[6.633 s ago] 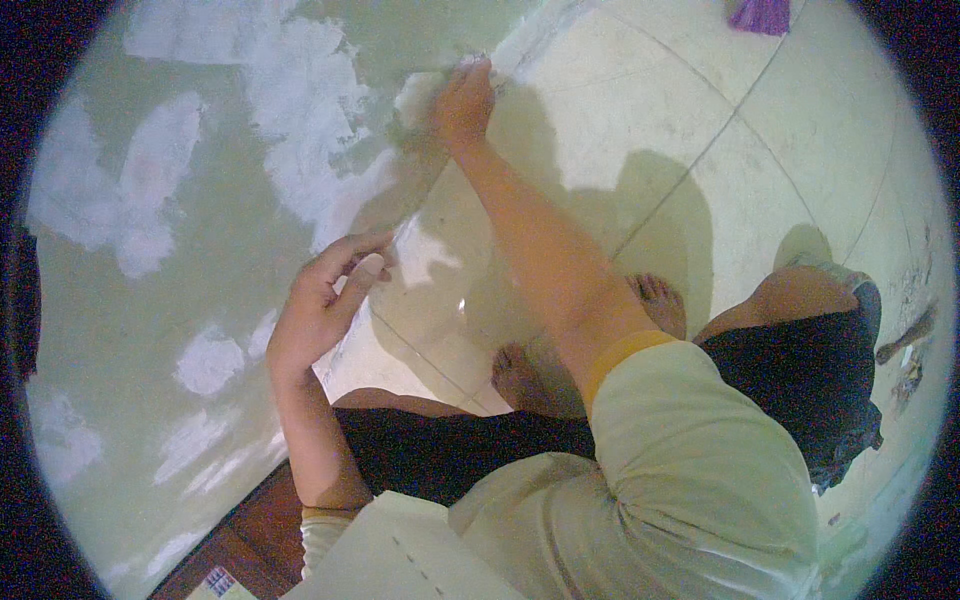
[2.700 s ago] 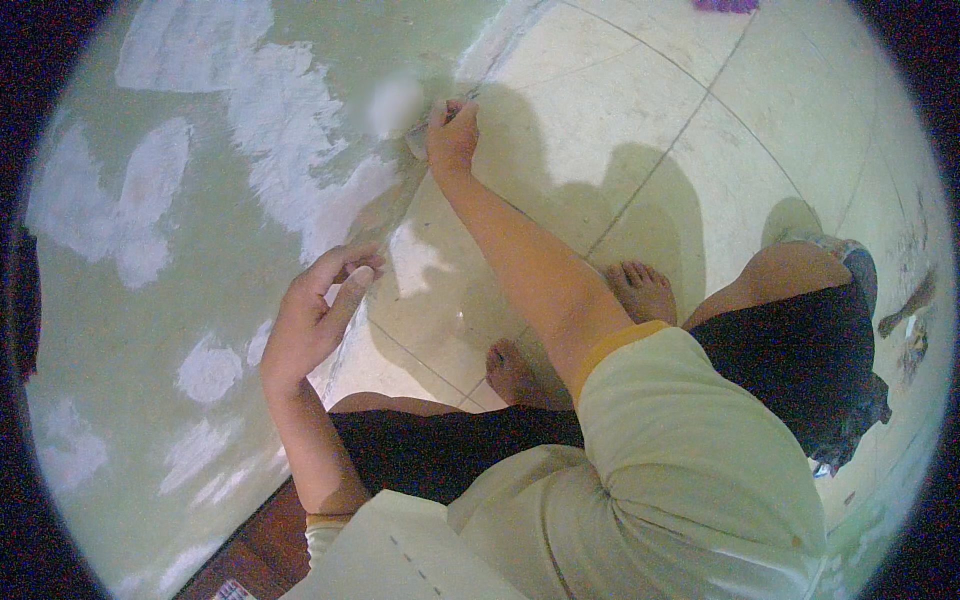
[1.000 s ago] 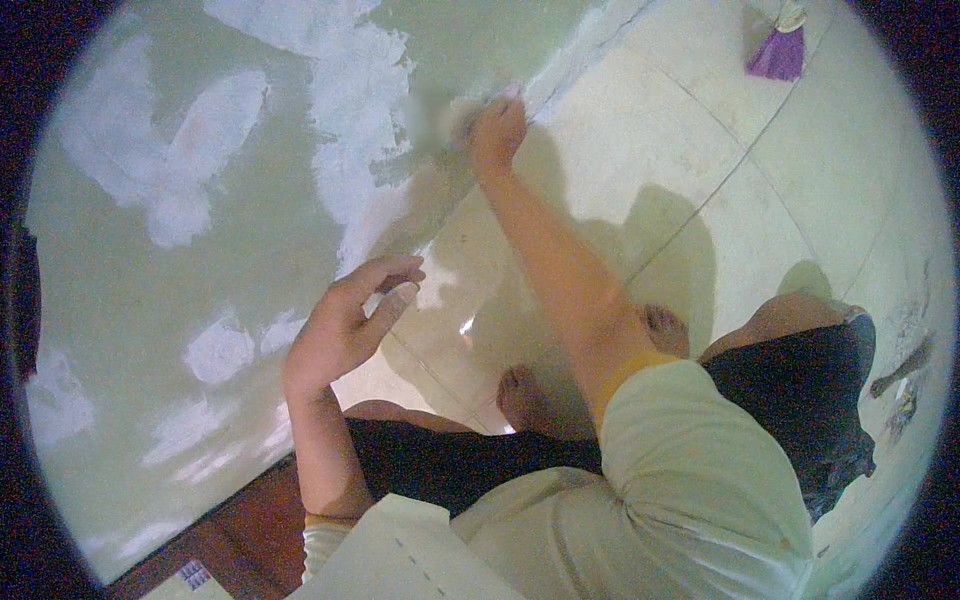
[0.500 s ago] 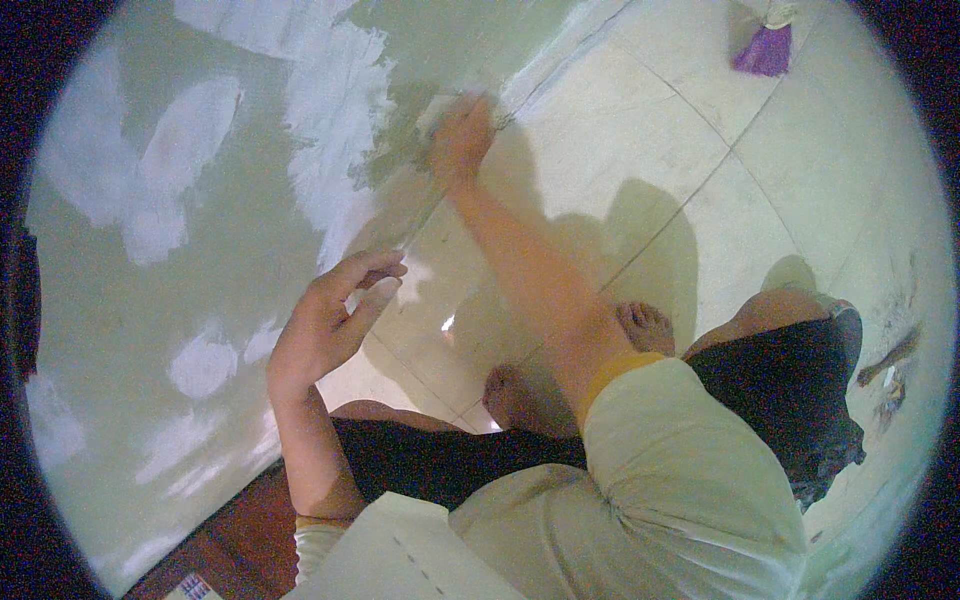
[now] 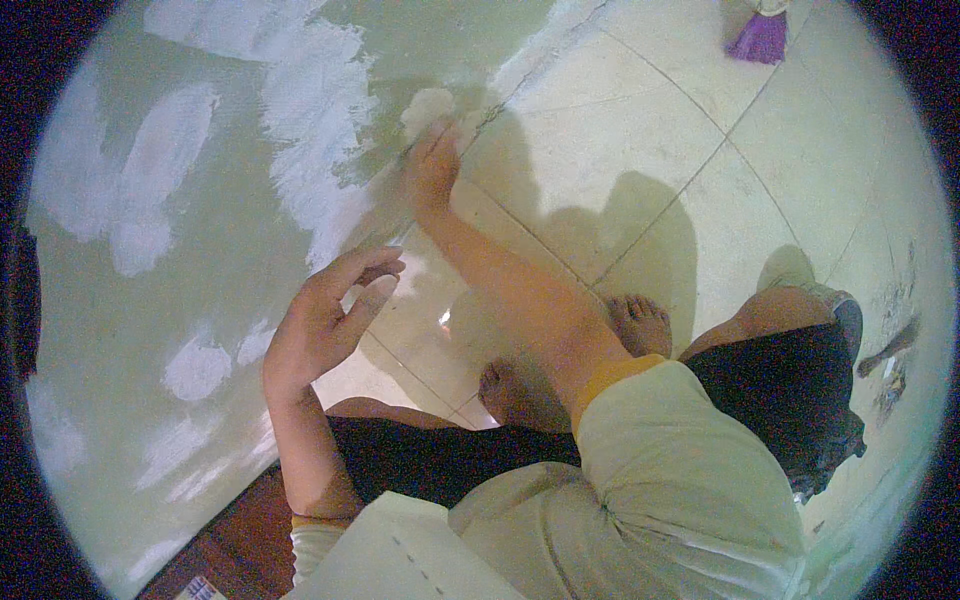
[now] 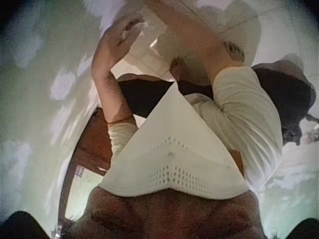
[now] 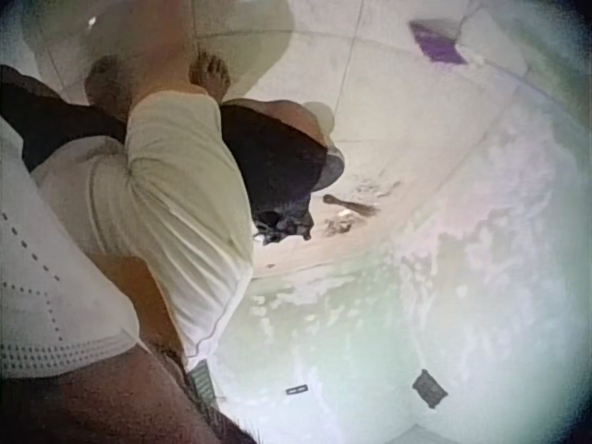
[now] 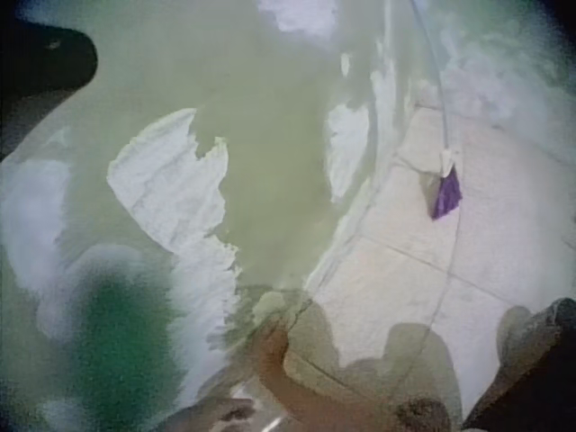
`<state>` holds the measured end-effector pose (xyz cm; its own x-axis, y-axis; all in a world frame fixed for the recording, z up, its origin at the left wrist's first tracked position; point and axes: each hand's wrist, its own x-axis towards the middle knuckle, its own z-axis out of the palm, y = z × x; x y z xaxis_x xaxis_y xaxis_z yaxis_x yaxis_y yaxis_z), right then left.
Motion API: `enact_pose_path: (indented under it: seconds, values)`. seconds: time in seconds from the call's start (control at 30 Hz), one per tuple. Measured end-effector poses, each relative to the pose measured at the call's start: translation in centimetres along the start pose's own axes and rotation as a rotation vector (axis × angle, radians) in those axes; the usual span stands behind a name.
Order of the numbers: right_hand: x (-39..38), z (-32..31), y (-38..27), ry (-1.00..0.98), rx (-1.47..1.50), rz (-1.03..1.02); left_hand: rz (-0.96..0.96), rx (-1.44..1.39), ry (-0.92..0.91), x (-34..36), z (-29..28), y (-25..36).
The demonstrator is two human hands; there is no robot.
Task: The person applies plaster to a wall using a putty knife and smooths the patches by hand.
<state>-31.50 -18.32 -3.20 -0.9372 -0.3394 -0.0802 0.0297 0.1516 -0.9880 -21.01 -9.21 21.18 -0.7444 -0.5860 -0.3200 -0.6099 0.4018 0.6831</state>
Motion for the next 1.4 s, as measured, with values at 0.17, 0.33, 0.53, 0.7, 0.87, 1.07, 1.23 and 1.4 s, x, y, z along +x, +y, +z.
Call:
enact_pose_path:
  seconds: [0.17,0.33,0.53,0.7,0.87,1.07,1.23,1.4]
  values:
    - [1.7,-1.4,-0.4,-0.233,-0.101,0.048,-0.112,0.011,-0.072,-1.1,0.1,-0.2]
    - [7.0,-1.2,-1.4,0.005,-0.039,0.014,-0.046,0.031,-0.017,-1.2,-0.8,-0.1]
    - [-1.8,-1.1,0.2,-0.155,0.007,-0.005,-0.044,-0.029,-0.017,-0.2,0.3,-0.9]
    - [7.8,-1.5,-1.8,-0.045,-0.002,0.037,-0.084,0.027,-0.041,-1.1,-0.7,-1.1]
    - [0.2,-0.5,-0.3,-0.088,-0.031,0.042,0.001,-0.020,0.012,0.5,0.1,-1.3]
    - [4.8,-1.1,-0.3,-0.116,-0.083,0.032,-0.065,-0.051,0.012,-0.3,0.1,-1.5]
    - [-0.1,-0.8,-2.4,-0.073,-0.004,0.161,-0.031,-0.019,0.028,0.0,-0.3,-0.8]
    - [-1.5,-0.9,1.0,-0.160,-0.010,-0.007,-0.066,-0.039,-0.040,0.6,0.8,-0.8]
